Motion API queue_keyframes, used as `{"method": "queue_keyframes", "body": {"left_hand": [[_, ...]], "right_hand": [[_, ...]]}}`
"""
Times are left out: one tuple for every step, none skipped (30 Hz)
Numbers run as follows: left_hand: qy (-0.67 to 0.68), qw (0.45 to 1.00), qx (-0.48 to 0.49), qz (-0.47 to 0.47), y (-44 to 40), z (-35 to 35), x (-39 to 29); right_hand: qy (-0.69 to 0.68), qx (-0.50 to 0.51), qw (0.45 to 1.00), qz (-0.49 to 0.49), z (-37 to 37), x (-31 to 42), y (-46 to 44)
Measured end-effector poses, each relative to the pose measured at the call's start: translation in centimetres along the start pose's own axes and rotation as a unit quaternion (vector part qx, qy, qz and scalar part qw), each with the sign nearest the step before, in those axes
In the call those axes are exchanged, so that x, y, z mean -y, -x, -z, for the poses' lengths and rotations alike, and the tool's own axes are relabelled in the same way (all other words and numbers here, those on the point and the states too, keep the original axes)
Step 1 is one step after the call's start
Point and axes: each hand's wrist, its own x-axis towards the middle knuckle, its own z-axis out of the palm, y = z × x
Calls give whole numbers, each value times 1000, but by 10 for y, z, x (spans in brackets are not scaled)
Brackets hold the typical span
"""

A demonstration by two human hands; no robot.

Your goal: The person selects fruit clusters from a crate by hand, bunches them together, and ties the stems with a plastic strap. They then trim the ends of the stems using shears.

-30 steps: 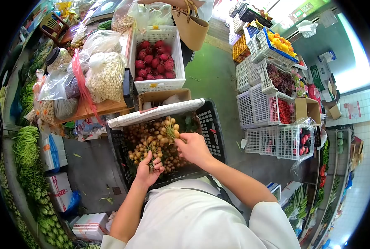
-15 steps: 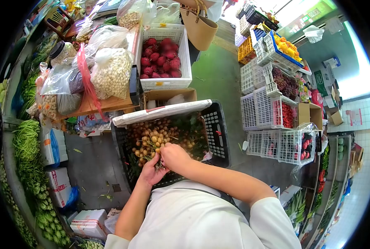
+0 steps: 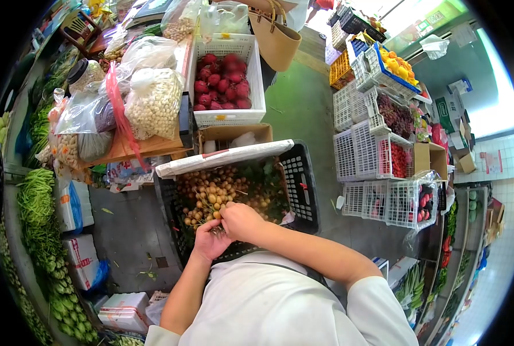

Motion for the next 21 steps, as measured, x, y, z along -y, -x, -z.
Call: {"method": "queue_keyframes", "body": {"left_hand": [[17, 1000, 19, 0, 0, 3, 0], [16, 1000, 18, 1, -1, 6, 0], [10, 1000, 13, 6, 0, 5, 0], [3, 1000, 8, 12, 0, 4, 1], [3, 1000, 7, 13, 0, 3, 1], [-21, 1000, 0, 12, 0, -1, 2], [-45, 999, -7, 12, 1, -4, 2], [-45, 999, -8, 15, 1, -3, 3], [-64, 998, 0, 19, 0, -1, 2], [-83, 996, 9, 23, -1, 0, 2], [-84, 996, 8, 26, 0, 2, 2], [-85, 996, 2, 24, 0, -1, 2], [-85, 996, -4, 22, -1, -3, 3], [-86, 996, -5, 23, -1, -5, 3], [-93, 996, -18, 9, -1, -8, 4], [-99, 995, -30, -5, -1, -12, 6], [-99, 995, -30, -4, -2, -15, 7], [-79, 996, -39, -11, -2, -25, 8], [-59, 997, -48, -19, -2, -30, 8], [-59, 997, -50, -20, -3, -23, 7], [-54, 997, -49, -25, -6, -17, 7]], "right_hand": [[-2, 7, 1000, 0, 1, 2, 0], [-2, 7, 1000, 0, 2, 2, 0], [-7, 25, 1000, -5, 3, 1, 0], [-11, 43, 999, -10, 5, 0, -1], [-12, 42, 999, -11, 6, -1, -2], [-19, 49, 998, -18, 6, -2, -2], [-26, 56, 998, -26, 7, -3, -2], [-28, 55, 998, -29, 7, -5, -2], [-44, 64, 997, -24, 6, -7, -2], [-60, 73, 995, -20, 6, -8, -2], [-62, 72, 995, -22, 5, -10, -2], [-79, 82, 993, -13, 7, -11, -2], [-97, 93, 991, -4, 8, -12, -1], [-98, 92, 991, -5, 7, -11, -1], [-91, 110, 990, -9, 6, -9, 0], [-84, 129, 988, -13, 5, -7, 1], [-84, 129, 988, -14, 6, -7, 1], [-80, 126, 989, -7, 7, -7, 2], [-75, 123, 989, 0, 7, -6, 3], [-77, 124, 989, 2, 7, -4, 4], [-54, 132, 990, 7, 7, -3, 5]]}}
